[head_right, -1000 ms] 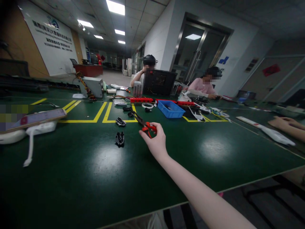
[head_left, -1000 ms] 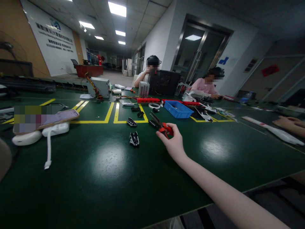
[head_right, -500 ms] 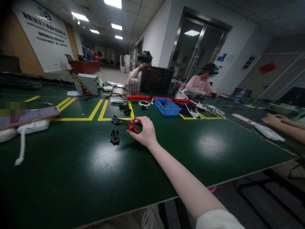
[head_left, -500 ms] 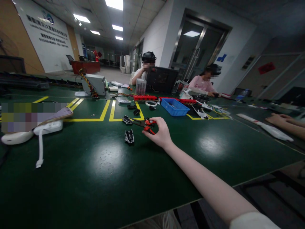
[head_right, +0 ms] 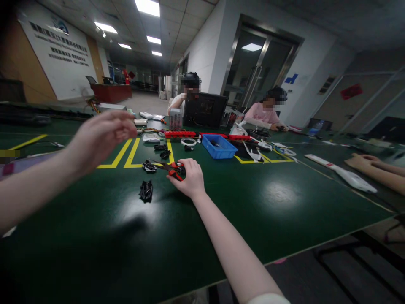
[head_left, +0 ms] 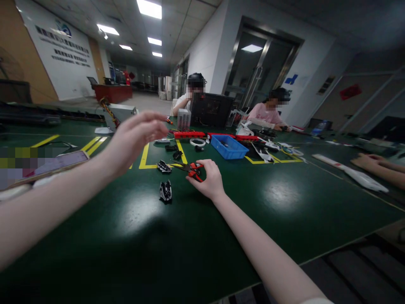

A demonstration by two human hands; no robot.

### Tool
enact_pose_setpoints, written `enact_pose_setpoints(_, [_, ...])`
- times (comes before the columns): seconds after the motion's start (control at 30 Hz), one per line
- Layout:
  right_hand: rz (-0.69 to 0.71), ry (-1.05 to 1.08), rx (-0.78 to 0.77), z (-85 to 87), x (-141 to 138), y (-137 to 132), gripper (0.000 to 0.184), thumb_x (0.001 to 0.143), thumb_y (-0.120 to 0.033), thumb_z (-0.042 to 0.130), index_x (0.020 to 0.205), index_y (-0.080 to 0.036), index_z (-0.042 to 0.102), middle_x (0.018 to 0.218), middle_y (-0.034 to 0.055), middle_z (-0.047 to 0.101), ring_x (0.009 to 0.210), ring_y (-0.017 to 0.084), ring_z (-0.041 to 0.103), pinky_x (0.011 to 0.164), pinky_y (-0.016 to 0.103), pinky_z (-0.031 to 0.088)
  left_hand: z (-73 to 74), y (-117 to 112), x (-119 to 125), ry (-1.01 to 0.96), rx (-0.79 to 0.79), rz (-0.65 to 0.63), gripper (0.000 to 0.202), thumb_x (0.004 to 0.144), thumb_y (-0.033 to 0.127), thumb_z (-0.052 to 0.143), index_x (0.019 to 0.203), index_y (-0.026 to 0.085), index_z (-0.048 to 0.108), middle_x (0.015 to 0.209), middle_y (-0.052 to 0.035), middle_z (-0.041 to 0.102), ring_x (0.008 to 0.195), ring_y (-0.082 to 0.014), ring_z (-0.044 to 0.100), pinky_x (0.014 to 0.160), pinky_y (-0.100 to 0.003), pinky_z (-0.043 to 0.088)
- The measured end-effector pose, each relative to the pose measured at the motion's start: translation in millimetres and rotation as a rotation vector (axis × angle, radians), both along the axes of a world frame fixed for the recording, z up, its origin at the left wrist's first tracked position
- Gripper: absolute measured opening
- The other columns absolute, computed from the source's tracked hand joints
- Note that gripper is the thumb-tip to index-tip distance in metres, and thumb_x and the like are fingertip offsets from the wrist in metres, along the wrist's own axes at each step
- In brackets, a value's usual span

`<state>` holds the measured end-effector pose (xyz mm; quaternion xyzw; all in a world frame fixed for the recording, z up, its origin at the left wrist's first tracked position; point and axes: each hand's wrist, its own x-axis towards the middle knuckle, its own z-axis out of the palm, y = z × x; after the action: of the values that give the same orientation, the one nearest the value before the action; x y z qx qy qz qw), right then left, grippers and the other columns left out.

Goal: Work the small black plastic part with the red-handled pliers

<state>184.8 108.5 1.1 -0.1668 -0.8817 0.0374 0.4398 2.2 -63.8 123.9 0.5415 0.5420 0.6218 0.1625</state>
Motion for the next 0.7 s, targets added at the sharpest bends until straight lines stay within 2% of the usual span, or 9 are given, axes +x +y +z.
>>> enact_pose_setpoints(0.07, [0.008,-0.021,0.007,-0.4,0,1,0.046,0.076,-0.047,0.067,0.110,-0.019,0.052,0.102,0.0103,0.058,0.094,0.027,0.053,0.079,0.040,0.045,-33.0,6,-5,-0.004,-0.045,0.007,0.031,0.087,0.030,0.053,0.113,0.014,0.056,0.102,-0.0058,0.063,0.099,-0.0200,0.059,0.092,-0.038,0.045])
enact_pose_setpoints(0.13, [0.025,-0.036,0.009,-0.8,0,2,0.045,0.078,-0.045,0.066,0.112,-0.019,0.052,0.104,0.0107,0.057,0.096,0.027,0.053,0.081,0.041,0.046,-67.7,7,-11,0.048,-0.138,0.026,0.037,0.082,0.034,0.057,0.114,0.016,0.054,0.111,-0.0082,0.062,0.104,-0.0238,0.058,0.094,-0.041,0.045])
enact_pose_setpoints(0.2, [0.056,-0.053,0.015,-0.9,0,3,0.044,0.080,-0.042,0.065,0.114,-0.020,0.051,0.106,0.0110,0.057,0.098,0.027,0.053,0.083,0.042,0.047,-93.6,3,-14,0.197,-0.220,0.005,0.041,0.084,0.037,0.055,0.121,0.019,0.051,0.122,-0.0092,0.056,0.113,-0.0260,0.053,0.099,-0.045,0.041])
enact_pose_setpoints(0.23, [0.073,-0.070,0.026,-0.7,0,3,0.043,0.080,-0.041,0.064,0.115,-0.020,0.050,0.106,0.0110,0.057,0.100,0.027,0.053,0.084,0.042,0.047,-101.7,0,-14,0.283,-0.251,-0.014,0.043,0.085,0.037,0.054,0.124,0.021,0.049,0.126,-0.0093,0.053,0.118,-0.0272,0.049,0.102,-0.047,0.038])
enact_pose_setpoints(0.33, [0.083,-0.143,0.078,1.2,1,5,0.042,0.081,-0.039,0.062,0.116,-0.020,0.050,0.108,0.0118,0.056,0.102,0.028,0.052,0.088,0.045,0.046,-109.4,-6,-12,0.503,-0.290,-0.117,0.052,0.083,0.037,0.058,0.132,0.023,0.044,0.135,-0.0098,0.045,0.127,-0.0294,0.039,0.108,-0.050,0.030])
enact_pose_setpoints(0.43, [0.062,-0.191,0.127,3.7,4,8,0.040,0.081,-0.035,0.061,0.116,-0.020,0.049,0.109,0.0120,0.055,0.104,0.028,0.052,0.097,0.052,0.040,-107.7,-6,-10,0.625,-0.316,-0.157,0.059,0.079,0.040,0.065,0.133,0.024,0.044,0.137,-0.0106,0.043,0.126,-0.0299,0.041,0.107,-0.048,0.033])
enact_pose_setpoints(0.53, [0.108,-0.214,0.142,5.1,9,12,0.038,0.079,-0.027,0.059,0.114,-0.020,0.047,0.109,0.0106,0.055,0.106,0.027,0.052,0.104,0.055,0.034,-108.6,-3,-11,0.714,-0.317,-0.191,0.062,0.075,0.044,0.070,0.130,0.025,0.049,0.134,-0.0097,0.047,0.123,-0.0304,0.044,0.105,-0.048,0.035])
enact_pose_setpoints(0.7, [0.159,-0.332,0.132,7.1,13,10,0.037,0.069,-0.012,0.054,0.105,-0.019,0.049,0.107,0.0104,0.056,0.103,0.026,0.052,0.094,0.048,0.045,-109.2,-4,-11,0.706,-0.333,-0.295,0.048,0.082,0.040,0.064,0.127,0.026,0.053,0.130,-0.0083,0.050,0.119,-0.0271,0.048,0.102,-0.045,0.040])
